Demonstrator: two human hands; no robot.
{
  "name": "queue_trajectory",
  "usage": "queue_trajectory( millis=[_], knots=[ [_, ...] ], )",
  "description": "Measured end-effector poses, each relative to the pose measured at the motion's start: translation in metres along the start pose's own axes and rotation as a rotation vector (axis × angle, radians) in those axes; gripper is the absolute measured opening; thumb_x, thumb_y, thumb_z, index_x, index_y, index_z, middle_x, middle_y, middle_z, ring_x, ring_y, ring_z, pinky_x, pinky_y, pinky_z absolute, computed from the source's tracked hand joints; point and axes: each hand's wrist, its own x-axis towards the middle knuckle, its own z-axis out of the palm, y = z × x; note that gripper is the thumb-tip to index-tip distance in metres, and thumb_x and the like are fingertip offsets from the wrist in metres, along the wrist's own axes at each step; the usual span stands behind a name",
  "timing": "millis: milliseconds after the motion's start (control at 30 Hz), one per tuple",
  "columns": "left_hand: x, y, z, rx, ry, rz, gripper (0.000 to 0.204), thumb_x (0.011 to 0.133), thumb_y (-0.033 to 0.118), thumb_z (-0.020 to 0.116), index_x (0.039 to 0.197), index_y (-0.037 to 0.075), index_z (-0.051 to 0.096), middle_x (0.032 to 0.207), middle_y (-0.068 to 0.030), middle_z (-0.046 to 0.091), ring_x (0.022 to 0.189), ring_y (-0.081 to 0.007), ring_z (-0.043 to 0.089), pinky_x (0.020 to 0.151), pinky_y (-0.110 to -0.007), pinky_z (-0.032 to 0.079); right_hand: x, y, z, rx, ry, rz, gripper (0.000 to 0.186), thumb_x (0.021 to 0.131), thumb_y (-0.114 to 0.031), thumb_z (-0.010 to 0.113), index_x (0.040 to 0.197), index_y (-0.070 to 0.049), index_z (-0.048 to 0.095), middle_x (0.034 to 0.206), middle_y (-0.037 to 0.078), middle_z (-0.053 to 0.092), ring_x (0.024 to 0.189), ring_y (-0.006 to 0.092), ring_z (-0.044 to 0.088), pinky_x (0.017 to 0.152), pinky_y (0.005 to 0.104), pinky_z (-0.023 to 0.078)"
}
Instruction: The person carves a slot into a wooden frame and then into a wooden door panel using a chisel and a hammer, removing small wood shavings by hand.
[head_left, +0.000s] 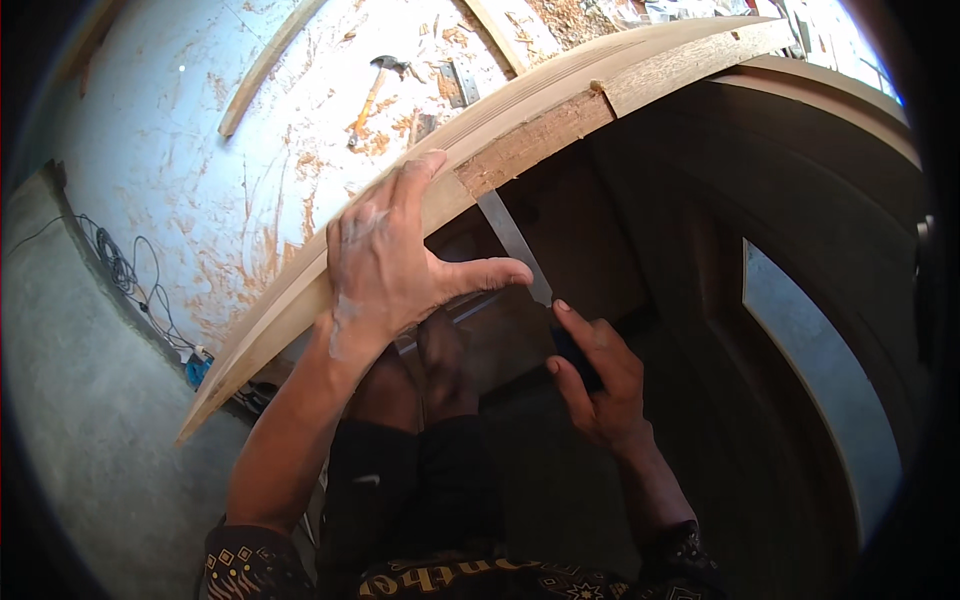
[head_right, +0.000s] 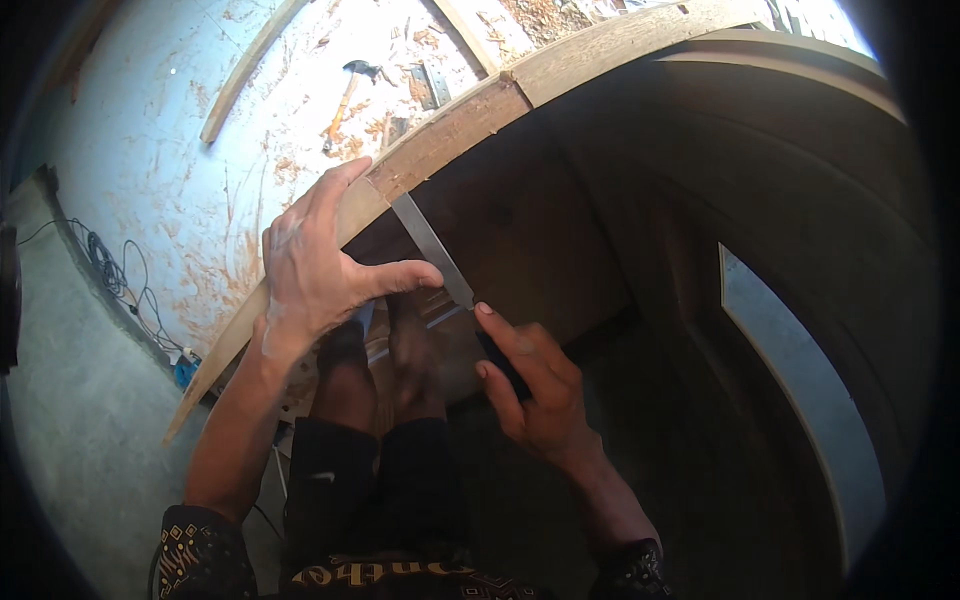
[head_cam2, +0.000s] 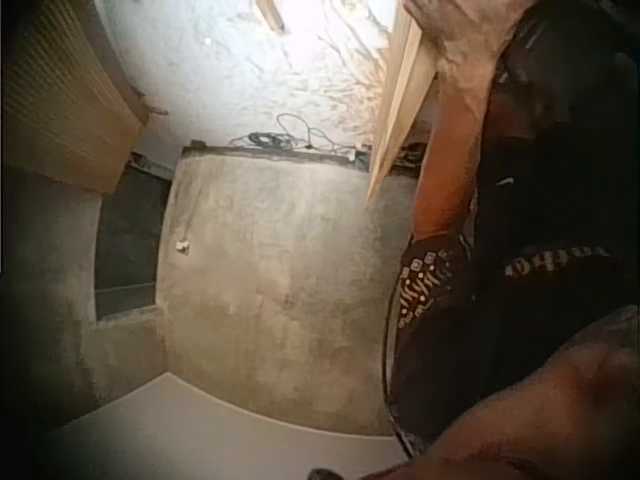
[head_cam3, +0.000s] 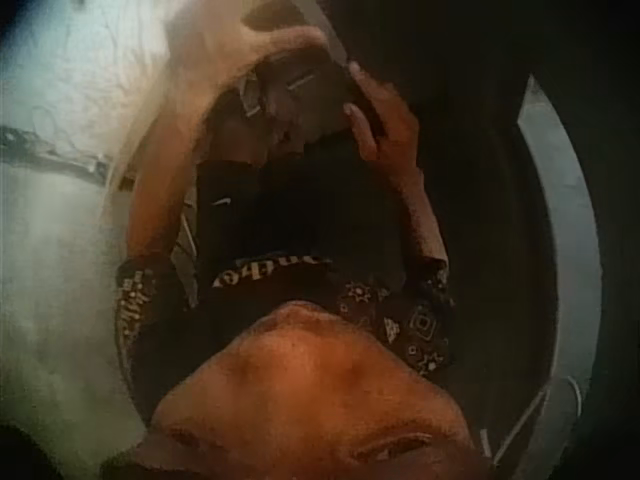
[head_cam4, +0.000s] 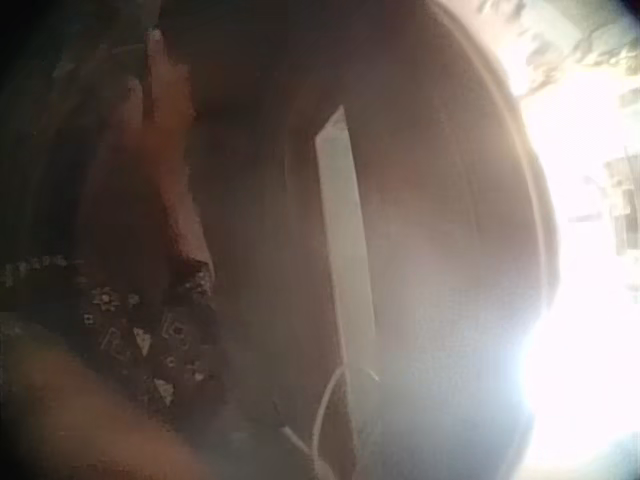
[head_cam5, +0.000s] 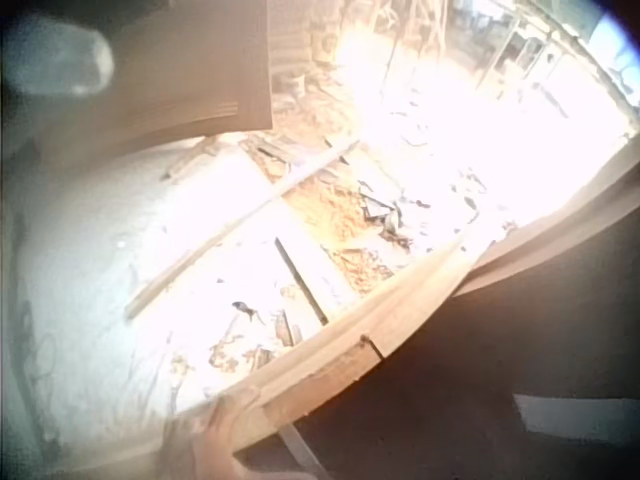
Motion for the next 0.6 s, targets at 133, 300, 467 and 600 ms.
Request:
queue_trajectory(
  millis=[133, 300, 467, 600],
  knots=[
    [0.0, -0.002, 0.004, 0.032, 0.019, 0.018, 0.117, 0.057, 0.082, 0.087, 0.132, -0.004, 0.06, 0.118, -0.0272, 0.073, 0.109, -0.0438, 0.073, 0.095, -0.05, 0.059, 0.0, -0.011, 0.0, -0.016, 0.027, -0.003, 0.048, 0.096, 0.002, 0.069, 0.144, 0.004, 0.061, 0.116, 0.02, 0.074, 0.078, 0.0222, 0.065, 0.074, 0.0331, 0.054],
    [0.001, 0.003, 0.003, 0.026, 0.013, 0.019, 0.119, 0.057, 0.084, 0.085, 0.132, -0.004, 0.06, 0.117, -0.0269, 0.073, 0.107, -0.0437, 0.074, 0.093, -0.049, 0.06, 0.002, -0.023, 0.0, -0.033, 0.034, 0.056, 0.042, 0.099, 0.004, 0.066, 0.141, 0.006, 0.063, 0.129, 0.02, 0.073, 0.072, 0.0196, 0.062, 0.068, 0.0316, 0.052],
    [0.003, 0.003, 0.004, 0.059, 0.043, 0.04, 0.12, 0.056, 0.085, 0.085, 0.133, -0.004, 0.06, 0.118, -0.0268, 0.073, 0.109, -0.0427, 0.074, 0.093, -0.048, 0.06, 0.01, -0.028, -0.002, -0.034, 0.019, 0.103, 0.042, 0.098, 0.006, 0.065, 0.14, 0.007, 0.063, 0.134, 0.019, 0.071, 0.068, 0.018, 0.06, 0.065, 0.0315, 0.051],
    [0.0, 0.0, 0.007, 0.03, 0.044, 0.054, 0.121, 0.055, 0.085, 0.085, 0.133, -0.003, 0.06, 0.118, -0.0256, 0.074, 0.108, -0.0416, 0.075, 0.092, -0.047, 0.061, 0.008, -0.034, -0.006, -0.029, 0.007, 0.102, 0.047, 0.097, 0.008, 0.065, 0.143, 0.005, 0.062, 0.105, 0.016, 0.074, 0.066, 0.017, 0.06, 0.064, 0.0318, 0.051]
  ],
)
